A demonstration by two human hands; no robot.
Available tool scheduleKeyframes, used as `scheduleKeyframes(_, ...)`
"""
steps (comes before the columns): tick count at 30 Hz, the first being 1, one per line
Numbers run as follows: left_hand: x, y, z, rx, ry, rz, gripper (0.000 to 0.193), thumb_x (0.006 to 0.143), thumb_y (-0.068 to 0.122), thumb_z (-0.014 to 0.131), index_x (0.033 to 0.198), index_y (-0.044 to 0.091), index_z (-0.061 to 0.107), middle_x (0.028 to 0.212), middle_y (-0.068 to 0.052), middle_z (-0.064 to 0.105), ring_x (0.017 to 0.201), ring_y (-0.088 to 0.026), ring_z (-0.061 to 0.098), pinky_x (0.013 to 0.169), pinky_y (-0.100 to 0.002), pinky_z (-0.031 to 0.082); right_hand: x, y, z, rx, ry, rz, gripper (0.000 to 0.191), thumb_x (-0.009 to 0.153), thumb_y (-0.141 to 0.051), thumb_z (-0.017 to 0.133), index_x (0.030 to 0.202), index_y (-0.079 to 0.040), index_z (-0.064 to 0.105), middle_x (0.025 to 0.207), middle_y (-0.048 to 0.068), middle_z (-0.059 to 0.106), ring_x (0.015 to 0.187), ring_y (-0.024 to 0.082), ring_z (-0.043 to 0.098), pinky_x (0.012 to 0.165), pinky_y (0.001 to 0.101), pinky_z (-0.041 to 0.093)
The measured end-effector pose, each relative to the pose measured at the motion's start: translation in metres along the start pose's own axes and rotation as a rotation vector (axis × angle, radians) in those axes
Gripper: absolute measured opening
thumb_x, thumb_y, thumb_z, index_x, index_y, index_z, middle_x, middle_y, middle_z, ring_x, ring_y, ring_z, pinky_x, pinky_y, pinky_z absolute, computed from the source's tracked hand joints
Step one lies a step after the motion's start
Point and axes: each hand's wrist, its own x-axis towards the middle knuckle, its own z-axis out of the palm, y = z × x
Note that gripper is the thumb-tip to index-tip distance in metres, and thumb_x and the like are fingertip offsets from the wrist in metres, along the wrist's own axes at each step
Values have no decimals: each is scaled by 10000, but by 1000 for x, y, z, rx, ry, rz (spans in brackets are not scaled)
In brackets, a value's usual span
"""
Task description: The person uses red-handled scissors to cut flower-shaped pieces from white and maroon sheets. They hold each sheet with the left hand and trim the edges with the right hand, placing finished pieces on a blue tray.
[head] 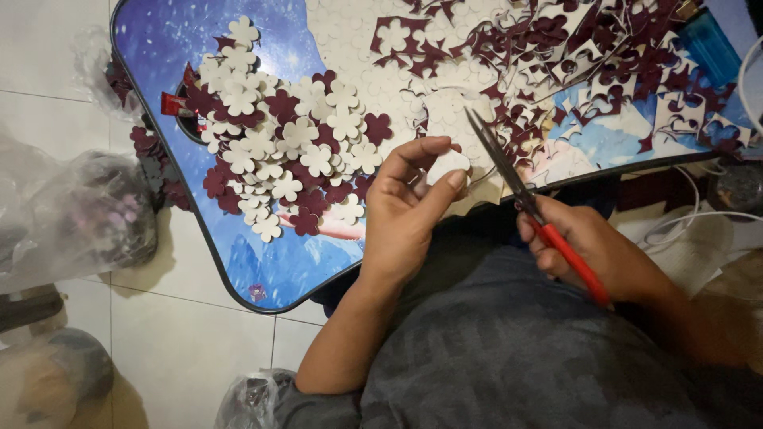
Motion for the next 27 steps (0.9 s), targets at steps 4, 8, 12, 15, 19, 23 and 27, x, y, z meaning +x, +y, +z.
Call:
scheduleKeyframes(4, -2, 4, 0, 16, 44, 10, 465, 946, -52, 685, 1358, 36, 487, 1147, -152, 713, 965, -166, 684, 829, -269, 569, 0, -1, -2, -4, -43, -35, 625, 814, -633, 635, 1074, -71, 555, 721, 20, 584, 593, 121, 604, 523, 278, 507)
scheduleKeyframes(8, -3, 5, 0, 73, 18, 51, 231, 1016, -17, 683, 1231, -40, 602, 1140, -122, 733, 1029, -132, 701, 924, -271, 583, 0, -7, -2, -56, -101, -86, 590, 837, -589, 594, 1120, -73, 550, 706, -3, 530, 580, 114, 542, 517, 283, 458)
scheduleKeyframes(12, -7, 5, 1, 164, 28, 23, 249, 1025, 28, 690, 1266, -34, 674, 1076, -102, 739, 967, -104, 695, 870, -246, 570, 3, -15, 1, -82, -137, -76, 603, 816, -563, 636, 1151, -72, 536, 692, 2, 487, 574, 129, 504, 523, 298, 444)
scheduleKeyframes(15, -9, 4, 3, 191, 24, -2, 297, 1009, 27, 715, 1296, -43, 678, 1046, -98, 743, 937, -104, 690, 845, -239, 566, 3, -20, 2, -93, -135, -119, 655, 806, -584, 662, 1185, -67, 525, 711, 5, 479, 596, 129, 497, 539, 296, 447)
scheduleKeyframes(19, -10, 2, 7, 186, 26, 10, 374, 961, 5, 743, 1315, -30, 627, 1055, -100, 732, 932, -108, 701, 832, -233, 581, 3, -23, 4, -66, -114, -160, 722, 835, -662, 663, 1221, -68, 524, 734, 2, 477, 612, 124, 495, 543, 293, 441)
scheduleKeyframes(23, -11, 2, 9, 127, 20, 1, 325, 962, -1, 742, 1265, -39, 629, 1093, -122, 737, 957, -129, 723, 853, -244, 598, 4, -22, 4, -71, -104, -113, 780, 786, -724, 612, 1203, -71, 522, 722, 6, 486, 601, 128, 505, 542, 300, 452)
scheduleKeyframes(27, -11, 2, 10, 147, 19, 7, 284, 962, 4, 743, 1221, -40, 637, 1103, -132, 746, 973, -139, 733, 867, -243, 599, 3, -20, 5, -82, -83, -117, 838, 768, -811, 558, 1172, -79, 521, 701, -1, 480, 577, 119, 503, 522, 299, 442)
